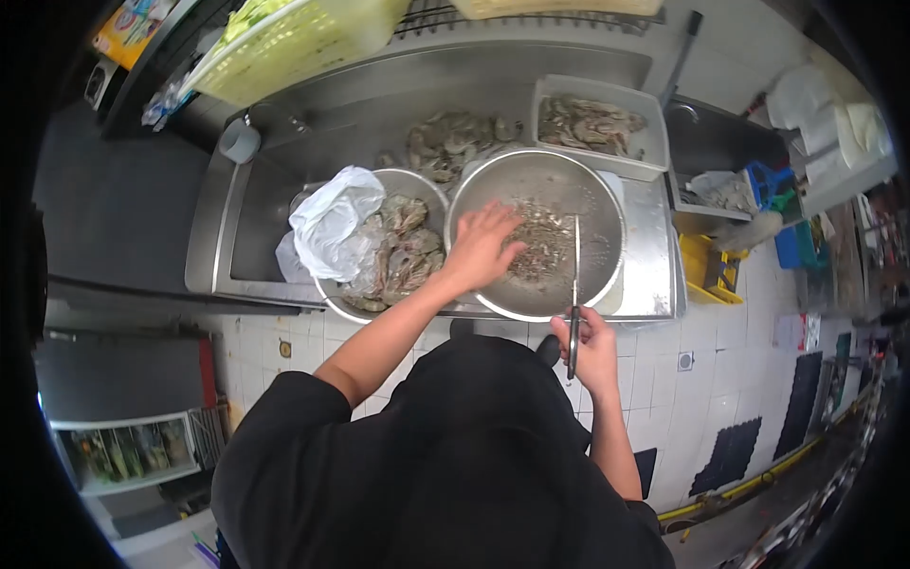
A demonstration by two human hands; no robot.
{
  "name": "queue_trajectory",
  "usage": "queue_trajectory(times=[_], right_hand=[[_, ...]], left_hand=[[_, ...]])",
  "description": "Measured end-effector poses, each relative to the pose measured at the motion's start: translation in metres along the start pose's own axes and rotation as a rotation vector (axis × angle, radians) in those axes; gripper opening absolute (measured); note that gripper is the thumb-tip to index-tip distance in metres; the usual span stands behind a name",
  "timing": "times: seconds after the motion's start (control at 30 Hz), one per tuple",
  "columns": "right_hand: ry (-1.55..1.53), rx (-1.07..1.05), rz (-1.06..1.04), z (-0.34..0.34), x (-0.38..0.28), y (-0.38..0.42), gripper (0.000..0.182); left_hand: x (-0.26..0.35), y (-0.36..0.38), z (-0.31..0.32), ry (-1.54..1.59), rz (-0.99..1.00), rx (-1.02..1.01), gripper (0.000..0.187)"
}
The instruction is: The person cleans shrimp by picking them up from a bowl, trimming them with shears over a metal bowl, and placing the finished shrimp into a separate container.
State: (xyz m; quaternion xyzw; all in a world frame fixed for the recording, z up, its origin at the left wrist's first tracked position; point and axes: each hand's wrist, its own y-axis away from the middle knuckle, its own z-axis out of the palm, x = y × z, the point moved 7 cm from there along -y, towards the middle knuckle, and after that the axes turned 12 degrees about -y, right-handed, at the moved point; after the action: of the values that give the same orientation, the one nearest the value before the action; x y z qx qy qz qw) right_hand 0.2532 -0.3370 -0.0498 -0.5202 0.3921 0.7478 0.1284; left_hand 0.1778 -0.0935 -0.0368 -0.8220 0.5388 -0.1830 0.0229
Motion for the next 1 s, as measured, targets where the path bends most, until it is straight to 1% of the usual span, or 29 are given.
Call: queue_trajectory(times=[0.07,0.13,0.2,0.27,0.3,0.33,0.37,0.4,0.43,0.47,0.5,0.53,0.57,0.6,0.63,0.67,0.73,0.77,0.8,0.83,0.87,0.9,0.97,1.0], right_hand=[[0.024,-0.004,0.003,0.005,-0.006,-0.005,0.049],[0.054,-0.018,0.013,0.010,-0.012,-0.009,0.051],[0.077,-0.023,0.009,0.016,-0.019,-0.015,0.052],[0.128,-0.072,-0.014,0.025,-0.025,-0.019,0.057],[0.142,-0.075,-0.034,0.028,-0.026,-0.022,0.062],[0.202,-0.109,-0.051,0.031,-0.027,-0.024,0.067],[0.173,-0.130,-0.075,0.036,-0.028,-0.024,0.067],[0.145,-0.146,-0.103,0.042,-0.030,-0.023,0.068],[0.246,-0.154,-0.104,0.045,-0.029,-0.024,0.066],[0.345,-0.144,-0.105,0.045,-0.031,-0.022,0.064],[0.275,-0.165,-0.132,0.050,-0.038,-0.016,0.061],[0.203,-0.178,-0.164,0.056,-0.044,-0.011,0.058],[0.273,-0.151,-0.216,0.054,-0.044,-0.008,0.058],[0.346,-0.120,-0.260,0.051,-0.044,-0.007,0.057],[0.328,-0.124,-0.252,0.050,-0.046,-0.004,0.056],[0.308,-0.133,-0.244,0.048,-0.047,-0.002,0.056],[0.309,-0.096,-0.359,0.040,-0.031,-0.008,0.054],[0.291,-0.079,-0.361,0.038,-0.036,-0.002,0.054],[0.277,-0.066,-0.350,0.035,-0.032,-0.003,0.051],[0.252,-0.058,-0.332,0.032,-0.028,-0.003,0.052],[0.231,-0.059,-0.312,0.030,-0.025,-0.003,0.052],[0.231,-0.052,-0.318,0.028,-0.023,-0.003,0.052],[0.133,-0.048,-0.335,0.026,-0.019,-0.002,0.055],[0.131,-0.047,-0.335,0.025,-0.019,-0.002,0.055]], left_hand=[[-0.035,0.011,-0.046,0.121,-0.101,0.229,0.031],[-0.101,0.030,-0.060,0.096,-0.373,0.350,0.023],[-0.175,0.046,-0.048,0.185,-0.567,0.261,0.022],[-0.234,0.056,-0.016,0.044,-0.608,0.078,0.020],[-0.236,0.051,-0.015,0.052,-0.587,0.081,0.020],[-0.233,0.048,-0.006,0.008,-0.592,-0.040,0.024],[-0.229,0.048,0.005,-0.037,-0.594,-0.162,0.029],[-0.224,0.047,0.010,-0.167,-0.551,-0.110,0.036],[-0.215,0.045,0.017,-0.291,-0.500,-0.051,0.044],[-0.203,0.040,0.017,-0.331,-0.538,-0.130,0.050],[-0.189,0.036,0.013,-0.374,-0.565,-0.209,0.055],[-0.185,0.033,0.013,-0.404,-0.572,-0.202,0.054],[-0.188,0.032,0.018,-0.408,-0.567,-0.157,0.052],[-0.182,0.028,0.014,-0.395,-0.497,-0.170,0.052],[-0.183,0.028,0.013,-0.374,-0.489,-0.128,0.052],[-0.189,0.027,0.011,-0.359,-0.638,-0.188,0.051],[-0.165,0.023,-0.025,-0.289,-0.782,-0.317,0.048],[-0.190,0.028,-0.013,-0.242,-0.722,-0.179,0.046],[-0.232,0.035,-0.002,-0.193,-0.666,-0.039,0.045],[-0.271,0.043,0.006,-0.022,-0.667,0.016,0.043],[-0.292,0.046,0.010,0.150,-0.672,0.070,0.041],[-0.281,0.041,-0.003,0.154,-0.664,0.072,0.041],[-0.241,0.037,-0.058,0.259,-0.617,0.070,0.036],[-0.237,0.034,-0.066,0.258,-0.616,0.069,0.036]])
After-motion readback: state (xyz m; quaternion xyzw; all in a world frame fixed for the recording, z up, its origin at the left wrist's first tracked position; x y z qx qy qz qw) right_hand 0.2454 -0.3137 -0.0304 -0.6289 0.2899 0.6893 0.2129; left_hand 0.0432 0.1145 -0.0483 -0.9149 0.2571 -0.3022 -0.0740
